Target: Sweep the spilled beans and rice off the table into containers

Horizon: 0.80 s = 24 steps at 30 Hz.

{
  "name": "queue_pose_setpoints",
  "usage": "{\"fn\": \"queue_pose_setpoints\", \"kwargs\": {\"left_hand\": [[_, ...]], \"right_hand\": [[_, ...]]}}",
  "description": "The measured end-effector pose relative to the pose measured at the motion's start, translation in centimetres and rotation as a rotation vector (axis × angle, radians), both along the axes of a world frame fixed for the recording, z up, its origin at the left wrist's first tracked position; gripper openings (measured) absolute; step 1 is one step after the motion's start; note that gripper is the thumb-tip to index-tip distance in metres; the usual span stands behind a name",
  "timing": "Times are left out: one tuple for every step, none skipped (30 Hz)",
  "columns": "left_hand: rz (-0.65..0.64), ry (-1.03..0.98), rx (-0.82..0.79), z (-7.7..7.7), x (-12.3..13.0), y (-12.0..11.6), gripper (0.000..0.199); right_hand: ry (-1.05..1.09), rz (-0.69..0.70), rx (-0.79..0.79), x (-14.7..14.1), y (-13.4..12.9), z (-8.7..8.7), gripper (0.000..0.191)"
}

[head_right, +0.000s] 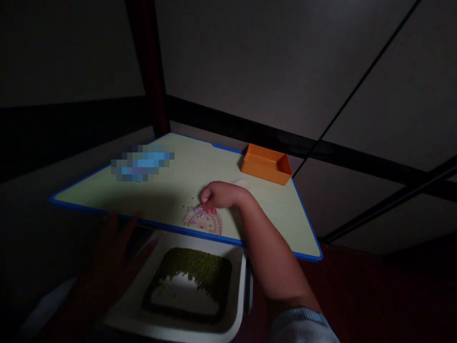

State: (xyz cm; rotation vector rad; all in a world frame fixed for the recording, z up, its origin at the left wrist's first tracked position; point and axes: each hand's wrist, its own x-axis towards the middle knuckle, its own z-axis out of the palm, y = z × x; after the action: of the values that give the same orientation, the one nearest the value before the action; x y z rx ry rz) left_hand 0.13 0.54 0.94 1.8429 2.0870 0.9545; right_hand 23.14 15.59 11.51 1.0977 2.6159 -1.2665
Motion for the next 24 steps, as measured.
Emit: {"fn": "queue_pose_setpoints", "kwargs": {"left_hand": [[0.003,-0.003,-0.002,0.0,0.0,0.0,0.083],[0.005,-0.004,-0.001,0.0,0.0,0.0,0.083],[0.005,-0.003,0.001,-0.1,-0.1,0.0,0.083],[0.006,0.001,0.004,-0.2,-0.1,-0.1,0.083],[0.004,0.007,0.007,-0.2,-0.1,-0.1,0.084],[0.001,0.012,0.012,-0.3,-0.1,-0.1,0.085],[-0.002,0.017,0.019,-0.3,-0.1,0.0,0.085],[-0.005,0.018,0.027,-0.4,-0.1,0.0,0.085],[-0.006,0.017,0.035,-0.4,-0.1,0.0,0.086],[-0.007,0.015,0.036,-0.4,-0.1,0.0,0.086],[-0.010,0.013,0.034,-0.3,-0.1,0.0,0.086],[-0.010,0.010,0.030,-0.3,-0.1,0.0,0.086],[-0.009,0.008,0.023,-0.2,-0.1,0.0,0.086],[-0.007,0.007,0.018,-0.1,0.0,0.0,0.085],[-0.004,0.008,0.015,0.0,0.0,0.0,0.085],[-0.001,0.008,0.014,0.1,0.0,-0.1,0.085],[0.001,0.009,0.010,0.2,0.0,-0.1,0.086],[0.003,0.008,0.000,0.3,0.1,-0.1,0.086],[0.004,0.006,-0.013,0.4,0.1,-0.2,0.087],[0.006,0.004,-0.026,0.5,0.1,-0.2,0.087],[0.009,0.002,-0.036,0.5,0.1,-0.2,0.087],[0.012,0.001,-0.038,0.5,0.1,-0.2,0.086],[0.012,0.001,-0.031,0.4,0.1,-0.2,0.086],[0.011,0.003,-0.015,0.3,0.0,-0.1,0.086]], "right_hand": [[-0.005,0.016,0.000,-0.1,0.0,-0.1,0.023],[-0.008,0.034,-0.001,-0.2,0.0,-0.2,0.023],[-0.009,0.052,-0.005,-0.2,0.0,-0.2,0.023],[-0.006,0.071,-0.012,-0.2,0.0,-0.3,0.023],[0.000,0.087,-0.019,-0.2,0.0,-0.3,0.024],[0.007,0.097,-0.024,-0.1,0.1,-0.2,0.024],[0.014,0.101,-0.022,0.0,0.1,-0.1,0.024],[0.020,0.095,-0.013,0.2,0.1,0.1,0.025],[0.027,0.078,0.002,0.3,0.1,0.3,0.025],[0.033,0.056,0.020,0.5,0.1,0.5,0.026],[0.037,0.033,0.036,0.5,0.0,0.6,0.026],[0.040,0.015,0.049,0.5,-0.1,0.8,0.027],[0.041,0.003,0.057,0.5,-0.1,0.8,0.027],[0.039,-0.005,0.063,0.4,-0.2,0.8,0.027],[0.033,-0.008,0.069,0.2,-0.3,0.8,0.027],[0.024,-0.012,0.080,0.0,-0.3,0.7,0.027],[0.012,-0.021,0.097,-0.1,-0.3,0.5,0.027],[-0.002,-0.034,0.121,-0.2,-0.2,0.4,0.027],[-0.015,-0.052,0.152,-0.3,-0.2,0.4,0.027],[-0.026,-0.073,0.184,-0.3,-0.1,0.4,0.027],[-0.035,-0.093,0.208,-0.2,-0.1,0.4,0.026],[-0.042,-0.112,0.222,0.0,0.0,0.6,0.025],[-0.048,-0.128,0.226,0.1,0.0,0.7,0.024],[-0.054,-0.141,0.221,0.4,0.1,0.9,0.023]]}}
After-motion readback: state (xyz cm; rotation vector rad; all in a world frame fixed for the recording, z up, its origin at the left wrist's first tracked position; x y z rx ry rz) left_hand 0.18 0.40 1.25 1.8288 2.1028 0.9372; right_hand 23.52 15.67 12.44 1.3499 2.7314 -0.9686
